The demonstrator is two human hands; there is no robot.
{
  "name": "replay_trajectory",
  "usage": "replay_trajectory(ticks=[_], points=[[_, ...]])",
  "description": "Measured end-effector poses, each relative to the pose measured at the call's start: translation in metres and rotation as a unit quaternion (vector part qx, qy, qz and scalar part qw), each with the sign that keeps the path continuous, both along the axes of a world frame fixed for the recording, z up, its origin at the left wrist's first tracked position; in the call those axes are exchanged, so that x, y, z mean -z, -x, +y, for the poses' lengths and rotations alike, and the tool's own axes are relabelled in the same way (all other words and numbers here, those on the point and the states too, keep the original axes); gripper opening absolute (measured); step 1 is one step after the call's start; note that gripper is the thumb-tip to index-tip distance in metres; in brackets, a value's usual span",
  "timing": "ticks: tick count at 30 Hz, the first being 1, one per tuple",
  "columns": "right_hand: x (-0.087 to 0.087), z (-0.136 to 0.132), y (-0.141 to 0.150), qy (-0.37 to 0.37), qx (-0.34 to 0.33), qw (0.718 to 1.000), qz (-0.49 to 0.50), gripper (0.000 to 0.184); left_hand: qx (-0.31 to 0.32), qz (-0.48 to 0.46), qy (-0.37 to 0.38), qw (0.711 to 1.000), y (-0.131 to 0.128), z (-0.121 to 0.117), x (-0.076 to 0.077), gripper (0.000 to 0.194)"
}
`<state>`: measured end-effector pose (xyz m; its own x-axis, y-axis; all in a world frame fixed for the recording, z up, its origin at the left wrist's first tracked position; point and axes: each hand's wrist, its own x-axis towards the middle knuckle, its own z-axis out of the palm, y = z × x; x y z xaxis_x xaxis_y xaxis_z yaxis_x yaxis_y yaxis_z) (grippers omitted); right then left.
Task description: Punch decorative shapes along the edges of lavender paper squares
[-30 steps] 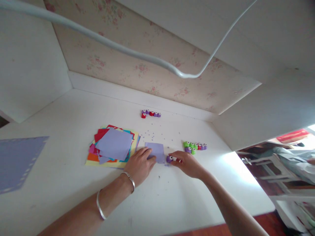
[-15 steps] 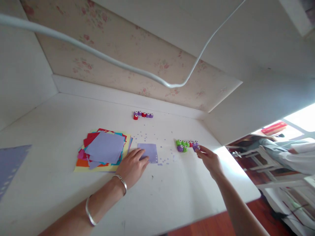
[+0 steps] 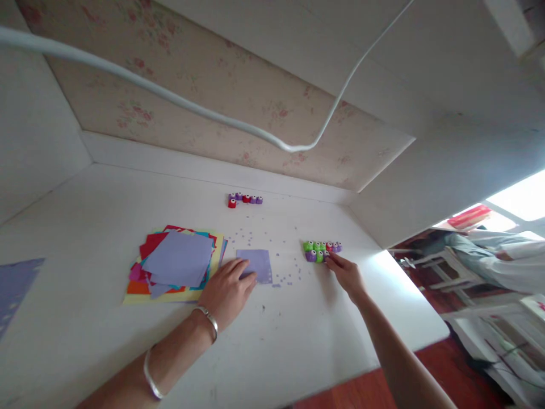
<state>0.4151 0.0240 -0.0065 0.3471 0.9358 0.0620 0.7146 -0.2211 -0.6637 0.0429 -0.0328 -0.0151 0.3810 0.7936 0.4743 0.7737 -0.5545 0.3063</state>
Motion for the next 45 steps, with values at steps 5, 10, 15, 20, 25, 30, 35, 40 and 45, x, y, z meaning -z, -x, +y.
replay_trajectory(ticks=[5,10,15,20,25,30,35,40,45], points=[[-0.015,-0.003,-0.001,0.001,0.042,0.999,-0.007,0.055,-0.005,-0.001,0.009,1.000,0.000,0.000,0.001,0.020],[-0.039,0.017,0.036,-0.040,-0.011,0.998,-0.055,0.046,-0.006,0.001,0.023,1.000,0.000,-0.001,0.002,0.020],[-0.053,0.058,0.133,-0.046,-0.217,0.964,-0.147,0.032,0.001,0.021,0.037,0.999,0.000,-0.003,-0.001,0.018],[-0.052,0.103,0.228,-0.044,-0.353,0.914,-0.194,0.040,0.017,0.039,0.049,0.998,0.001,-0.003,-0.004,0.017],[-0.047,0.141,0.277,-0.013,-0.432,0.848,-0.308,0.071,0.028,0.058,0.061,0.996,0.002,-0.004,-0.004,0.013],[-0.046,0.163,0.292,0.000,-0.444,0.833,-0.330,0.062,0.033,0.061,0.061,0.996,0.000,-0.003,-0.001,0.012],[-0.053,0.163,0.291,-0.001,-0.436,0.842,-0.318,0.031,0.033,0.078,0.050,0.995,0.000,-0.003,-0.002,0.014],[-0.052,0.128,0.263,-0.022,-0.407,0.873,-0.269,0.024,0.043,0.100,0.063,0.992,0.001,-0.005,-0.007,0.015],[-0.028,0.061,0.208,-0.061,-0.348,0.935,-0.034,0.026,0.040,0.100,0.049,0.993,0.000,-0.007,-0.011,0.012]])
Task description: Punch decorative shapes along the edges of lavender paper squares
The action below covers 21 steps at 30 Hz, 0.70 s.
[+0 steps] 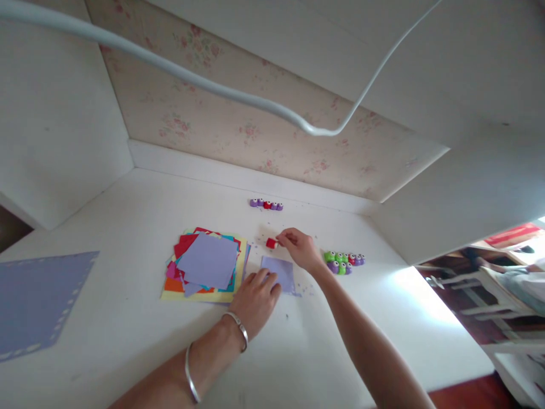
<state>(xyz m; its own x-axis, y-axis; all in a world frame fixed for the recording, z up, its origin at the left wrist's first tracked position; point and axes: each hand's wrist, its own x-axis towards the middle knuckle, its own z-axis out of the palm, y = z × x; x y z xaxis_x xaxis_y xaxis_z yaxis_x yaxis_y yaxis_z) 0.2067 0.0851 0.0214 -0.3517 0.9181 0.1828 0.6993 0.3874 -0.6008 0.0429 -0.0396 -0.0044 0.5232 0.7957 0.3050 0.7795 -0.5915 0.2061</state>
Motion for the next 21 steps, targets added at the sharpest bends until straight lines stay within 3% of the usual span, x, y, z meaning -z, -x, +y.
replay_trajectory(ticks=[2,4,8,14,21], points=[[0.009,-0.027,-0.017,0.007,0.020,0.996,0.086,0.026,-0.002,0.000,-0.001,1.000,-0.001,-0.001,0.000,0.012],[0.014,-0.050,-0.027,-0.026,0.008,0.996,0.088,0.024,0.003,0.000,-0.003,1.000,-0.002,-0.001,-0.001,0.013],[0.012,-0.076,-0.029,-0.073,-0.088,0.992,0.049,0.029,0.015,0.002,-0.001,1.000,-0.004,0.000,-0.001,0.014],[0.010,-0.077,-0.029,-0.154,-0.050,0.987,0.009,0.034,0.003,0.002,0.017,1.000,-0.003,-0.001,-0.003,0.013],[-0.007,-0.068,-0.028,-0.173,-0.134,0.957,-0.190,0.043,0.004,-0.001,0.021,1.000,-0.003,-0.001,-0.002,0.012]])
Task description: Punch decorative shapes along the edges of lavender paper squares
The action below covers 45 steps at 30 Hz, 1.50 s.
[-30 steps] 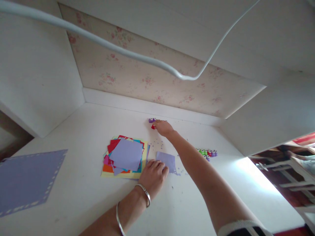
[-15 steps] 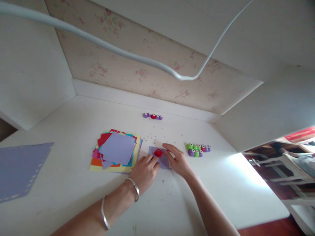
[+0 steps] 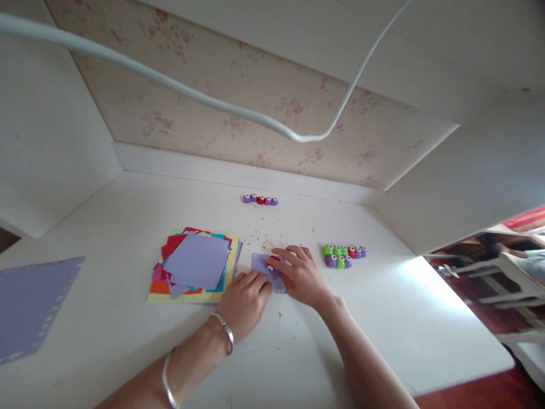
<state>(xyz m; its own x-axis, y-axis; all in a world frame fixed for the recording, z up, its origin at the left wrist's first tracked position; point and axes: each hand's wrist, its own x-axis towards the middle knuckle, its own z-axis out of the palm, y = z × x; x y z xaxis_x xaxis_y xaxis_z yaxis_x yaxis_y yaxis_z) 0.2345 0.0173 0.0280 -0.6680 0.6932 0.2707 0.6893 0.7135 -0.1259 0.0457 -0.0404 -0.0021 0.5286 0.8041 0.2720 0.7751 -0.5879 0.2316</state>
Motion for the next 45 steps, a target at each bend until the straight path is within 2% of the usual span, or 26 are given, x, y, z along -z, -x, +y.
replay_trajectory(ticks=[4,9,15,19,25,29,32,34,36,38,40,42,45], points=[[-0.001,0.008,0.000,-0.009,0.019,1.000,-0.007,0.030,0.001,-0.005,-0.001,1.000,0.001,0.000,0.000,0.012],[0.012,0.020,-0.008,-0.004,0.051,0.998,0.042,0.021,0.004,-0.014,-0.001,1.000,0.001,0.000,0.001,0.014],[0.020,0.023,-0.018,0.042,0.088,0.985,0.143,0.025,0.005,-0.019,-0.004,1.000,0.002,0.001,0.003,0.015],[0.023,0.022,-0.021,0.072,0.127,0.974,0.171,0.031,0.001,-0.018,0.001,1.000,0.002,0.001,0.003,0.012],[0.025,0.019,-0.023,0.085,0.115,0.970,0.197,0.029,0.002,-0.008,-0.020,1.000,0.002,0.000,0.001,0.016],[0.022,0.004,-0.036,0.146,0.132,0.937,0.289,0.027,-0.003,-0.012,-0.054,0.998,0.003,0.000,0.003,0.020],[0.025,-0.009,-0.049,0.185,0.116,0.915,0.338,0.026,0.005,-0.014,-0.059,0.998,0.003,0.000,0.005,0.019],[0.030,-0.014,-0.057,0.172,0.129,0.915,0.342,0.024,0.009,-0.022,-0.060,0.998,0.003,0.000,0.007,0.020],[0.034,-0.015,-0.064,0.148,0.171,0.909,0.352,0.024,0.008,-0.034,-0.062,0.997,0.003,0.000,0.008,0.021],[0.037,-0.013,-0.070,0.144,0.210,0.887,0.384,0.029,0.005,-0.043,-0.065,0.997,0.004,0.000,0.008,0.024],[0.037,-0.012,-0.071,0.157,0.217,0.872,0.410,0.031,0.003,-0.047,-0.067,0.997,0.004,-0.001,0.007,0.026],[0.036,-0.013,-0.068,0.171,0.188,0.882,0.397,0.029,0.002,-0.051,-0.070,0.996,0.005,-0.001,0.007,0.027],[0.033,-0.016,-0.057,0.162,0.129,0.918,0.339,0.022,0.003,-0.062,-0.079,0.995,0.005,0.000,0.007,0.027]])
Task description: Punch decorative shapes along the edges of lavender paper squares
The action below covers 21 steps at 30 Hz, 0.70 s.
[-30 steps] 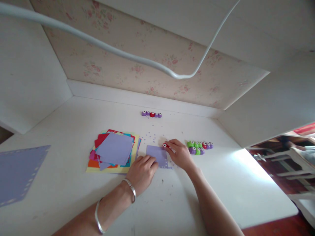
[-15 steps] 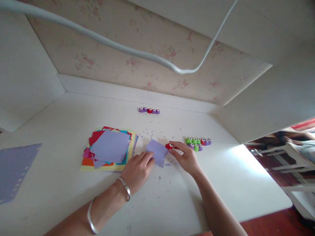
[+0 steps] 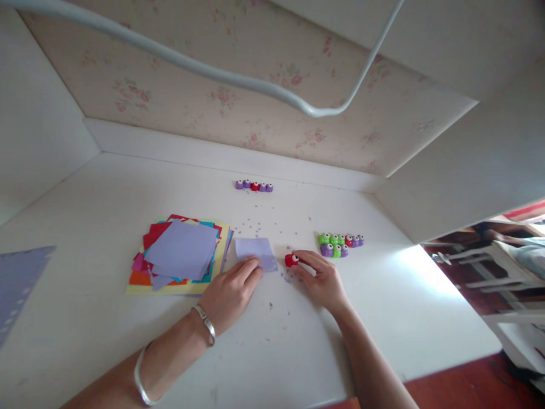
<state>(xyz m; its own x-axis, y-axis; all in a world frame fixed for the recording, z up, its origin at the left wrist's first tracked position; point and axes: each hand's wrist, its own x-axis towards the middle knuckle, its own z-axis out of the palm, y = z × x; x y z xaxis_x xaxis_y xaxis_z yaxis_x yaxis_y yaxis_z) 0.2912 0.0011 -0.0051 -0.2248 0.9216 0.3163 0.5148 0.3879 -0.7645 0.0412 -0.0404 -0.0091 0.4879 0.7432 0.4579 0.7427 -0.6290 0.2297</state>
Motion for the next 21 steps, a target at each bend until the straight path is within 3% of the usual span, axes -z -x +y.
replay_trajectory(ticks=[6,13,21], points=[[-0.004,-0.003,0.014,-0.018,-0.027,0.999,-0.033,0.022,0.031,-0.020,-0.034,0.999,0.002,0.002,-0.003,0.034],[-0.002,-0.002,0.013,0.053,-0.020,0.998,0.035,0.025,0.078,-0.052,-0.103,0.990,0.006,0.000,-0.010,0.029],[-0.003,-0.002,0.013,0.095,-0.022,0.991,0.094,0.025,0.087,-0.056,-0.102,0.989,0.006,0.000,-0.011,0.030]])
